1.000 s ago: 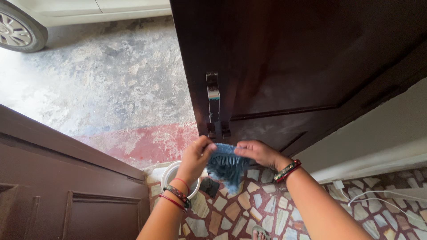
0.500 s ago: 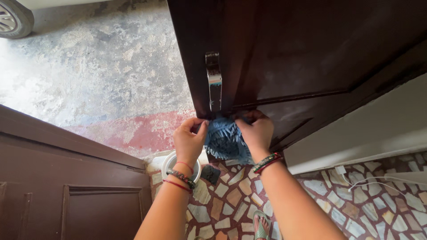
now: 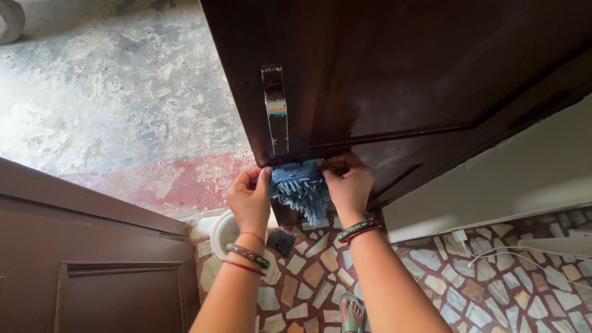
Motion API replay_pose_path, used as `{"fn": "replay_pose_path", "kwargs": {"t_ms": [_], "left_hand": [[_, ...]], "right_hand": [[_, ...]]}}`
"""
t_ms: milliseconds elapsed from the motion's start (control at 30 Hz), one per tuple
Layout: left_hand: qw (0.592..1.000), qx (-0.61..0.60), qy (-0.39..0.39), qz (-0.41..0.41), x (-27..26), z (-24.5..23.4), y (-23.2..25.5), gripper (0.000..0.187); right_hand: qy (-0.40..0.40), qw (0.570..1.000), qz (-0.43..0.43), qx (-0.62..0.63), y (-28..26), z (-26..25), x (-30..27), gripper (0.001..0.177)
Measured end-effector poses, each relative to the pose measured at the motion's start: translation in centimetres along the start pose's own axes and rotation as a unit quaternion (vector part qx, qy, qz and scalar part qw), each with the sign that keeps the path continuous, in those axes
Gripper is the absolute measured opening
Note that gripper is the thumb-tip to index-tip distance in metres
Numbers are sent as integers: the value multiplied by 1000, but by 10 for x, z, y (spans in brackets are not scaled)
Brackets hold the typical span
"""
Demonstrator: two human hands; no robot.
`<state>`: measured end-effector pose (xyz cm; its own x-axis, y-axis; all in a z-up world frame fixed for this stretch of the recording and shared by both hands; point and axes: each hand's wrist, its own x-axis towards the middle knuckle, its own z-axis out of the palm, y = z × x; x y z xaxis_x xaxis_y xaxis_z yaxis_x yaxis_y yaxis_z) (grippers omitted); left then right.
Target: The person wipes a brown wooden door and its frame with a blue cloth, rinsing and wringing the cloth in a bucket of water during the process.
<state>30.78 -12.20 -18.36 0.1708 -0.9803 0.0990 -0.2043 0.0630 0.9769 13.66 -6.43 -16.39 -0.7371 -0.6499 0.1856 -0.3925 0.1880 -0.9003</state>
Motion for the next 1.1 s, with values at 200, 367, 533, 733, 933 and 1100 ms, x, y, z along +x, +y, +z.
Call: {"fn": "replay_pose_path", "kwargs": {"t_ms": [200,367,533,733,933,1100], "left_hand": [[999,35,-38,10,12,-18,-1,19],[1000,18,-1,-20,3,-9,-3,21],[999,15,-33,-15,12,-4,-5,26],[998,36,-49,-15,20,-15,-32,26],[999,23,-28,-10,2,-4,-4,26],[995,-44,-82,-19,14,-9,-20,26]], "right_hand": [[63,996,37,48,0,28,-15,11],[0,992,79,95,23,11,7,15],[-7,956,206,208,44,15,0,12],[-5,954,180,241,29,36,3,15],[-19,945,213,247,49,15,14,20],[10,935,259,243,44,18,10,22]]}}
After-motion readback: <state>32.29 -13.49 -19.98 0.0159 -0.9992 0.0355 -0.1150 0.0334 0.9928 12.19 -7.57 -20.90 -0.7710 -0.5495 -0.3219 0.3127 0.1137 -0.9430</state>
